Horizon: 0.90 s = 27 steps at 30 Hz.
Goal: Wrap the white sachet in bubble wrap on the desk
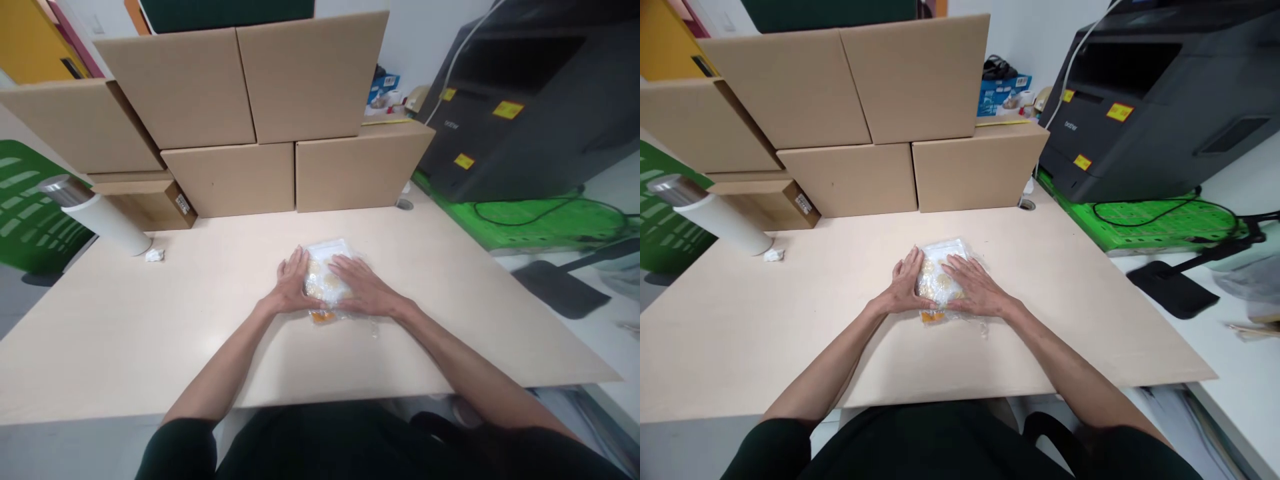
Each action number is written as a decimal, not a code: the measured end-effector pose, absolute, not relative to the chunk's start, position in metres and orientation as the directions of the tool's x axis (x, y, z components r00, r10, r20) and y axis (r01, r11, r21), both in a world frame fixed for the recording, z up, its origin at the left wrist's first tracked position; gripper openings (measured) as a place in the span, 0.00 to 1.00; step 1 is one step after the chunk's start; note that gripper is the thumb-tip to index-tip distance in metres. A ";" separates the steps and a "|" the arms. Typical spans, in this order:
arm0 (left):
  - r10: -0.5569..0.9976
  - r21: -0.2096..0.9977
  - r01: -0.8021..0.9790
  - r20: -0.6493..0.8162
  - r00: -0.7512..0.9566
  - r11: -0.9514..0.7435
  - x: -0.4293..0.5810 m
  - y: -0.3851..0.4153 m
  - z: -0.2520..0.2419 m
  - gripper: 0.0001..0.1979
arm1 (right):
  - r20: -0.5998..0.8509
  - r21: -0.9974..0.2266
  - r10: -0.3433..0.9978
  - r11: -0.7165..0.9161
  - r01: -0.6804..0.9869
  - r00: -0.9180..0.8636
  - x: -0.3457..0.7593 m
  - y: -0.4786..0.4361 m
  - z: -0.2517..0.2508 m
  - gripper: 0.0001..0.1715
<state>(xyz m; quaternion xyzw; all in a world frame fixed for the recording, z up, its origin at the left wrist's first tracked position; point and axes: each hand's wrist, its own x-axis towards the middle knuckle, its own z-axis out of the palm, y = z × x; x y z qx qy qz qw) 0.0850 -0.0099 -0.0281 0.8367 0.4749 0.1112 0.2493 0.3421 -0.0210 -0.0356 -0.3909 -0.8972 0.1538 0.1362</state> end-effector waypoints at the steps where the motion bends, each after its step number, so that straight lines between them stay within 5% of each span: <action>1: 0.859 0.523 0.744 -0.045 0.511 -0.415 0.085 -0.010 -0.028 0.71 | 0.115 -0.378 0.750 0.640 0.669 -0.652 0.340 -0.021 -0.029 0.51; 27: 0.845 0.523 0.715 0.023 0.534 -0.465 0.081 -0.005 -0.035 0.66 | 0.147 -0.490 0.894 0.438 0.754 -0.423 0.338 0.011 -0.057 0.50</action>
